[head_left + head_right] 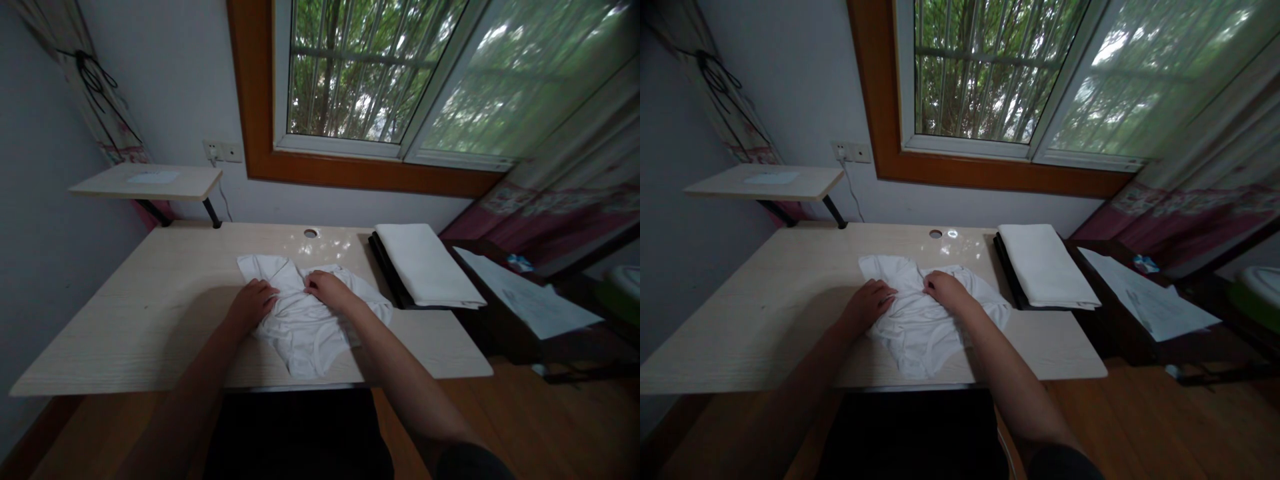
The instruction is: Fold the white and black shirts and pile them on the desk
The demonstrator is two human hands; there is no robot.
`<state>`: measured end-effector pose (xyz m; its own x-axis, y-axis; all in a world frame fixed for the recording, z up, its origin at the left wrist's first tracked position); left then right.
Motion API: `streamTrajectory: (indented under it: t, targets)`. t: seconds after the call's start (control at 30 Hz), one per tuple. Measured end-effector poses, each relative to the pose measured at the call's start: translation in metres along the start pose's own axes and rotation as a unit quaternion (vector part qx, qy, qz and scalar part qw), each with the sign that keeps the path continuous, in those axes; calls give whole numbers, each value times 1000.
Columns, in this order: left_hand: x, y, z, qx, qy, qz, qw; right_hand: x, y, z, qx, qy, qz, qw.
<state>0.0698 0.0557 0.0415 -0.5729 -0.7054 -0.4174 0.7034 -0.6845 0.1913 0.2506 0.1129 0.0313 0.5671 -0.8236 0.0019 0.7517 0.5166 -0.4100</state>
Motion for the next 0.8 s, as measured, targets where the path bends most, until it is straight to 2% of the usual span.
streamTrajectory:
  t: [0.07,0.13,0.3,0.4,0.53,0.67,0.8]
  targets:
    - [0,-1,2,-8,10,6,1000,0,1,3,4,-5,-16,1000]
    - [1,-3,8,-12,30,18,999,2,6,10,3,16,-39,999]
    - [11,-24,35,-12,135,104,985,19,29,49,-21,171,-96,980]
    - [28,-42,56,-4,236,174,956,35,39,77,-39,268,-115,956]
    - [58,-61,78,7,345,282,895,56,45,104,-49,360,-139,921]
    - [74,-71,85,36,385,354,852,62,46,105,-73,382,-152,909]
    - [72,-79,81,57,369,375,849,55,38,88,-117,377,-145,907]
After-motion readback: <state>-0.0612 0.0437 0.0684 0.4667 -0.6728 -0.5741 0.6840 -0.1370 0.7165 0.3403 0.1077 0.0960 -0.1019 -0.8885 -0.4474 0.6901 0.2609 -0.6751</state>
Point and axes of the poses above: each hand's wrist, its own x-axis away from the middle knuckle, its own z-axis out of the back of the hand, y = z × x, the point moved 9 cm from there along -x, towards the middle knuckle, and after that the axes turned 6 degrees about -y, right-handed, at the moved point
